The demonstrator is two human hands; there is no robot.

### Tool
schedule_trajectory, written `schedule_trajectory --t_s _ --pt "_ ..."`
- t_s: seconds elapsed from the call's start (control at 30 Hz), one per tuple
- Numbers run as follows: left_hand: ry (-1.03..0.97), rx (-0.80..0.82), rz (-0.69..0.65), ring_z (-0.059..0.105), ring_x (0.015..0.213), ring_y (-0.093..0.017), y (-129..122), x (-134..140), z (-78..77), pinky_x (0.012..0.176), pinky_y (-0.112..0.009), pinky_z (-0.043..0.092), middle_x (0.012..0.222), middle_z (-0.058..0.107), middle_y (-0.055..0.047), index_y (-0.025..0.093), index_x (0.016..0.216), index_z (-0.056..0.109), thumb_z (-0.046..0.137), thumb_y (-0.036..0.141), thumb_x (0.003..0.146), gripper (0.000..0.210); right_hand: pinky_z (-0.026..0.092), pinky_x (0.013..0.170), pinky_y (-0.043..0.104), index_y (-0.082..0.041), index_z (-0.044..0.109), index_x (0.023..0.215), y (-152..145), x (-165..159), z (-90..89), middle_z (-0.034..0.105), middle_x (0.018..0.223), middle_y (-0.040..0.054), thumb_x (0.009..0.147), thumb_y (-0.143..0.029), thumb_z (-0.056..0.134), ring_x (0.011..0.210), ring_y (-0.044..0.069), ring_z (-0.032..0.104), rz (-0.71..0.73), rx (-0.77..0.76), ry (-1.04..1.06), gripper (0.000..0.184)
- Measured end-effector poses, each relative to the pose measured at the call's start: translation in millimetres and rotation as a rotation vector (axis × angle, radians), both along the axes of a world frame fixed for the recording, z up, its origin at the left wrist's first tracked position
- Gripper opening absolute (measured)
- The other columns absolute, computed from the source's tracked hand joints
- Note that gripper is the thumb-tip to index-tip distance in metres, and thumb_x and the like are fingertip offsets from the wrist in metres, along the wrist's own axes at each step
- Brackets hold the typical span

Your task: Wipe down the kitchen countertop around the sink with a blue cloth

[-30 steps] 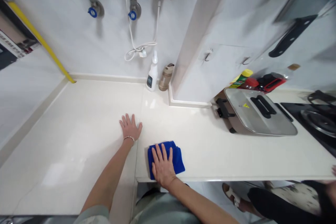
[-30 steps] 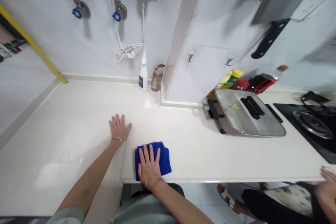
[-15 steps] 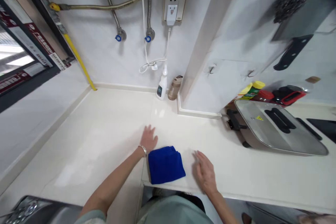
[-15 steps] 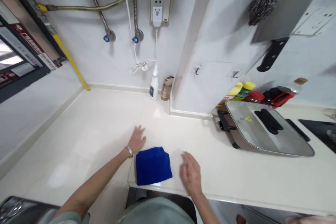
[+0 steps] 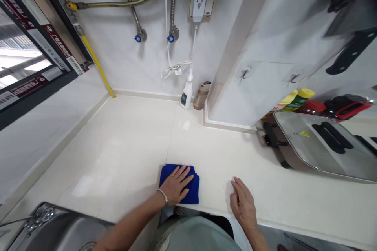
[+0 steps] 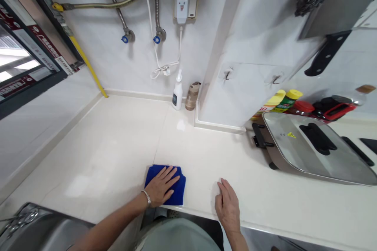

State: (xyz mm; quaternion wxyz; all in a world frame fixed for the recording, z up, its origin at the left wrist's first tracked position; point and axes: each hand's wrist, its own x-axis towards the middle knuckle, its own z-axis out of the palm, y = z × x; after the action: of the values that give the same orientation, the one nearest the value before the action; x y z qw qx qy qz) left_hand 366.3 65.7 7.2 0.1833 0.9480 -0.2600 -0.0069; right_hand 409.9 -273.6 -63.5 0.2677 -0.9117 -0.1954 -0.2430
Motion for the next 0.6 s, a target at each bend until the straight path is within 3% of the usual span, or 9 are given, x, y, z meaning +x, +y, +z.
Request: schedule_trajectory --t_s 0.23,0.37,0.47,0.6 --pt "0.011 0.049 -0.024 0.013 0.152 -0.031 113 -19 10.0 0.121 -0.058 0.025 0.165 0.019 -0.006 0.027 0.155 0.028 0.045 0.028 0.096 0.062 0.047 0.108 0.053 -0.017 0.054 0.133 -1 -2 -1.2 0.056 0.136 0.0135 0.094 -0.023 0.043 0.129 0.028 0.051 -0.016 0.003 0.004 0.041" --pt "0.034 0.112 0.103 0.017 0.151 -0.027 171 -15 17.4 0.123 -0.054 0.023 0.163 0.025 -0.007 0.026 0.153 0.035 0.039 0.03 0.098 0.055 0.048 0.107 0.054 -0.016 0.056 0.13 0 -2 -1.2 0.057 0.135 0.0144 0.093 -0.024 0.044 0.127 0.029 0.052 -0.027 0.002 0.002 0.039" --pt "0.02 0.135 0.211 0.019 0.151 -0.025 192 -7 20.5 0.123 -0.052 0.023 0.163 0.027 -0.007 0.024 0.151 0.038 0.037 0.03 0.1 0.052 0.048 0.106 0.054 -0.015 0.056 0.128 1 -1 -1.5 0.058 0.134 0.0154 0.093 -0.024 0.044 0.126 0.03 0.053 -0.033 -0.005 -0.011 0.038" --pt "-0.046 0.146 0.285 0.019 0.151 -0.027 191 -1 13.3 0.123 -0.053 0.024 0.163 0.026 -0.008 0.024 0.153 0.035 0.037 0.029 0.1 0.053 0.048 0.105 0.055 -0.016 0.054 0.129 2 -1 -2.6 0.056 0.134 0.016 0.093 -0.026 0.044 0.125 0.031 0.053 -0.019 -0.002 -0.019 0.038"
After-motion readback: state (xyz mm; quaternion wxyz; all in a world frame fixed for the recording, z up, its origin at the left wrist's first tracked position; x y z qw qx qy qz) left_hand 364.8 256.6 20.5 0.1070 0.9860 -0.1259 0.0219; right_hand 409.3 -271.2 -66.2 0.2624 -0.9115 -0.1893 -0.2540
